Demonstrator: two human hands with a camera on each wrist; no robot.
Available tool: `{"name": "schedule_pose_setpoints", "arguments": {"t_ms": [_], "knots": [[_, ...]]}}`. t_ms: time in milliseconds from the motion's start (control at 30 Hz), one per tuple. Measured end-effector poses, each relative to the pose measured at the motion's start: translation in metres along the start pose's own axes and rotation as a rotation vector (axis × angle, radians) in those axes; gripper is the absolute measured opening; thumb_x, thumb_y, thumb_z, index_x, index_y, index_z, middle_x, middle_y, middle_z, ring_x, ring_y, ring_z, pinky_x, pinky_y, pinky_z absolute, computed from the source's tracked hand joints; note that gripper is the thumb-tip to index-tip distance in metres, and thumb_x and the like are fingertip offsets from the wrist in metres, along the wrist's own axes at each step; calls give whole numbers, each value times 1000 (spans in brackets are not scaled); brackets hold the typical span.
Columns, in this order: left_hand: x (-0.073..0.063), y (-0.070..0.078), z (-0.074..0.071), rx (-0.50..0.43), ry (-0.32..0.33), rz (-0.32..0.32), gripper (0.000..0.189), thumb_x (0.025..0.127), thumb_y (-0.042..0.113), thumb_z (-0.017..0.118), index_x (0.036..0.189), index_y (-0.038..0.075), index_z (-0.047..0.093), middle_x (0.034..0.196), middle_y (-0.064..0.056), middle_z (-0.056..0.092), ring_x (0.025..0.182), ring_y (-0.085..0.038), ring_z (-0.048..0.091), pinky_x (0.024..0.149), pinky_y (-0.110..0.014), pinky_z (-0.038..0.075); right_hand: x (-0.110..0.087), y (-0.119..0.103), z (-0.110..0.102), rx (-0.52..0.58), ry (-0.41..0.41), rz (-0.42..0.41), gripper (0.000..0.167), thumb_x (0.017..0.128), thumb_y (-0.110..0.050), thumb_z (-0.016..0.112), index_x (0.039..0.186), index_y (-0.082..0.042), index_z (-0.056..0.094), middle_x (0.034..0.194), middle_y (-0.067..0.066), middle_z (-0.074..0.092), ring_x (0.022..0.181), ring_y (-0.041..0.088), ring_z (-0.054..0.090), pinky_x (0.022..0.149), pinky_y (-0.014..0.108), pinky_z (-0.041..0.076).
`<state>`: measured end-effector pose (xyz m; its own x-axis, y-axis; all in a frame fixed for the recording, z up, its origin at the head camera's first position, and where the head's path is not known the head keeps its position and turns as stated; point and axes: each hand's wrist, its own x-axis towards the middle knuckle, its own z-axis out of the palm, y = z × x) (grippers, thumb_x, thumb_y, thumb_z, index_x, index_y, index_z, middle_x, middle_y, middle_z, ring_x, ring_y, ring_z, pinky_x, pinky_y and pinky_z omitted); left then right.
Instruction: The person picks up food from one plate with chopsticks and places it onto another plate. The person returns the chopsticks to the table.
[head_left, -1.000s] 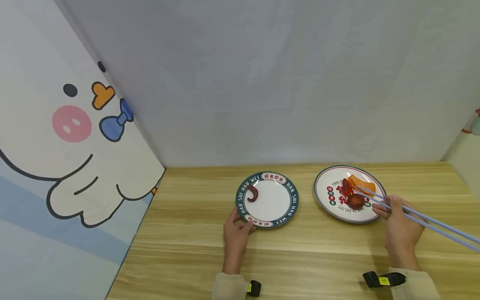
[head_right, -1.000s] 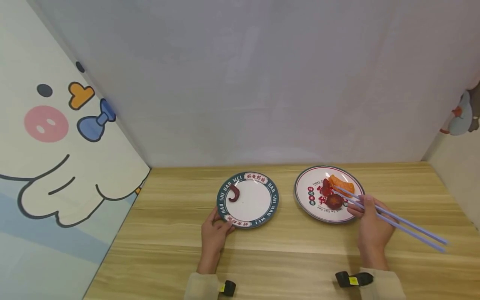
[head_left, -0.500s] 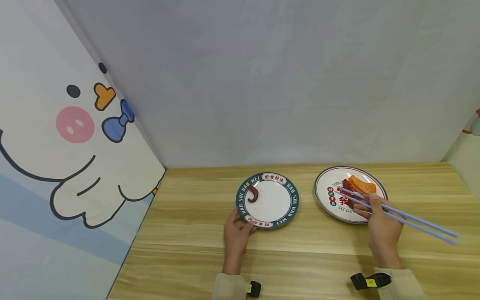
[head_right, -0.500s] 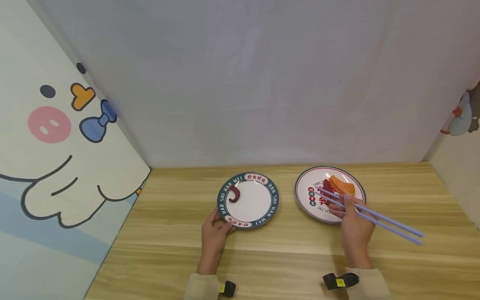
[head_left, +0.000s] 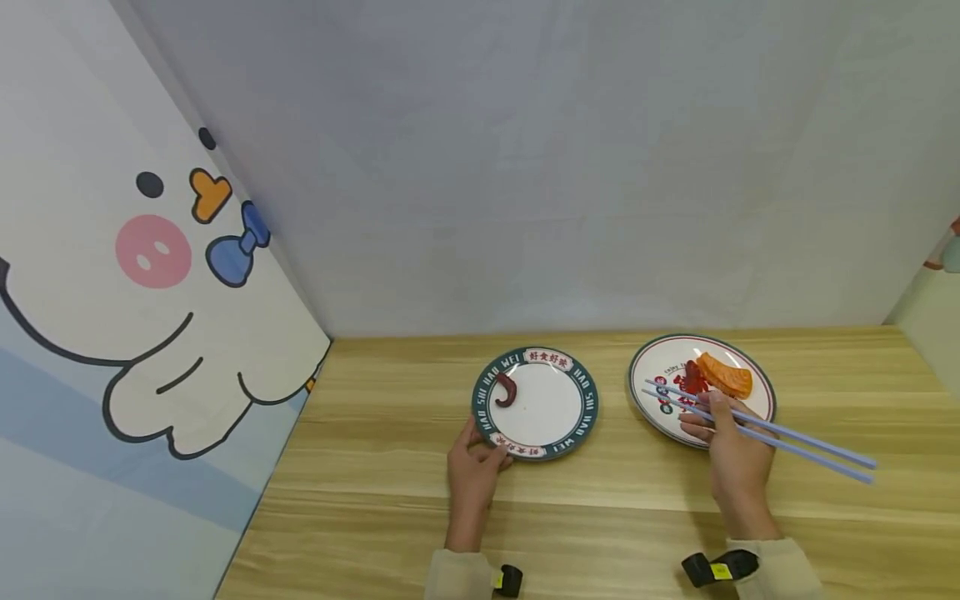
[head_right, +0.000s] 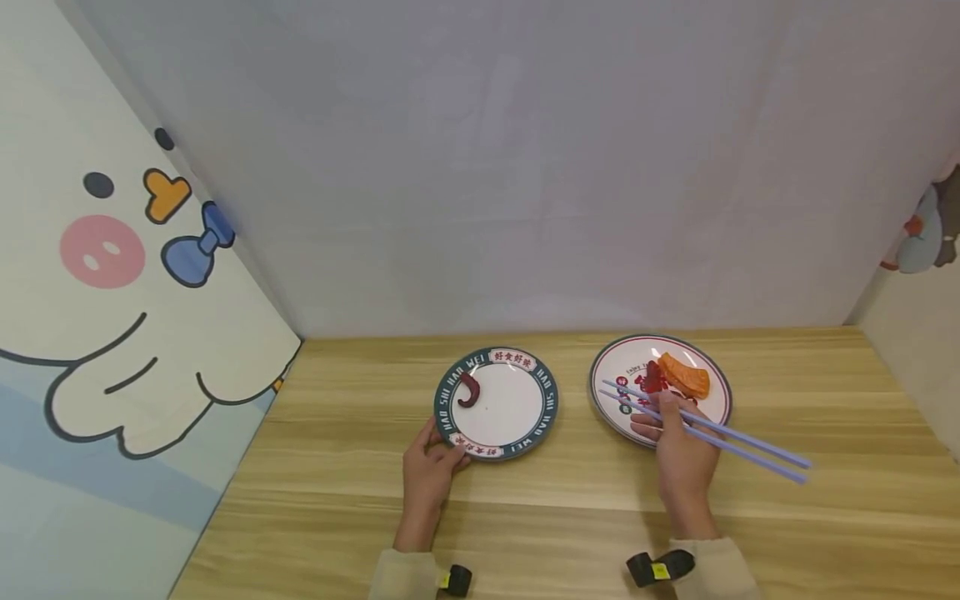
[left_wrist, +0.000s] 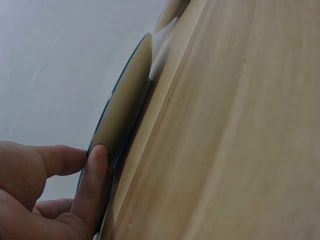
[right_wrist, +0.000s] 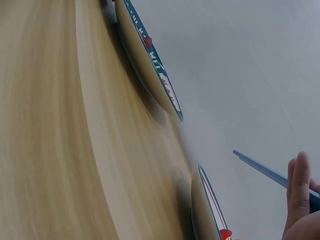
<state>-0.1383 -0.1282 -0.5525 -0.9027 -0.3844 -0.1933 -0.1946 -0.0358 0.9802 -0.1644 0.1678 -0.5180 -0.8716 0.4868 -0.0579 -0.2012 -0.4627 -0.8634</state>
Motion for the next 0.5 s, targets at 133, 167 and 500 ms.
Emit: {"name": "schedule_pose_setpoints", "arguments": {"t_ms": [133,167,500], "knots": [[0,0,0,-5,-4,9,78,91,-17,67,162,-5,34,128,-24,49,80,-13,62,76,-27,71,-6,7,6,-13,-15,19,20,106,-7,62,92,-5,77,86,6,77,64,17,76,60,26,69],[0,-1,0,-8,-4,9,78,91,-16,67,162,-4,34,128,-24,49,80,-13,62,76,-27,71,-7,8,7,-5,-21,22,20,106,-7,62,93,-5,77,87,6,77,64,16,76,60,25,69],[1,-2,0,-27,-2,12,79,90,-17,69,161,-5,36,128,-25,48,79,-13,61,74,-27,71,-18,21,21,-38,-65,28,25,107,-6,59,91,-9,78,88,5,77,64,13,75,62,24,69]]}}
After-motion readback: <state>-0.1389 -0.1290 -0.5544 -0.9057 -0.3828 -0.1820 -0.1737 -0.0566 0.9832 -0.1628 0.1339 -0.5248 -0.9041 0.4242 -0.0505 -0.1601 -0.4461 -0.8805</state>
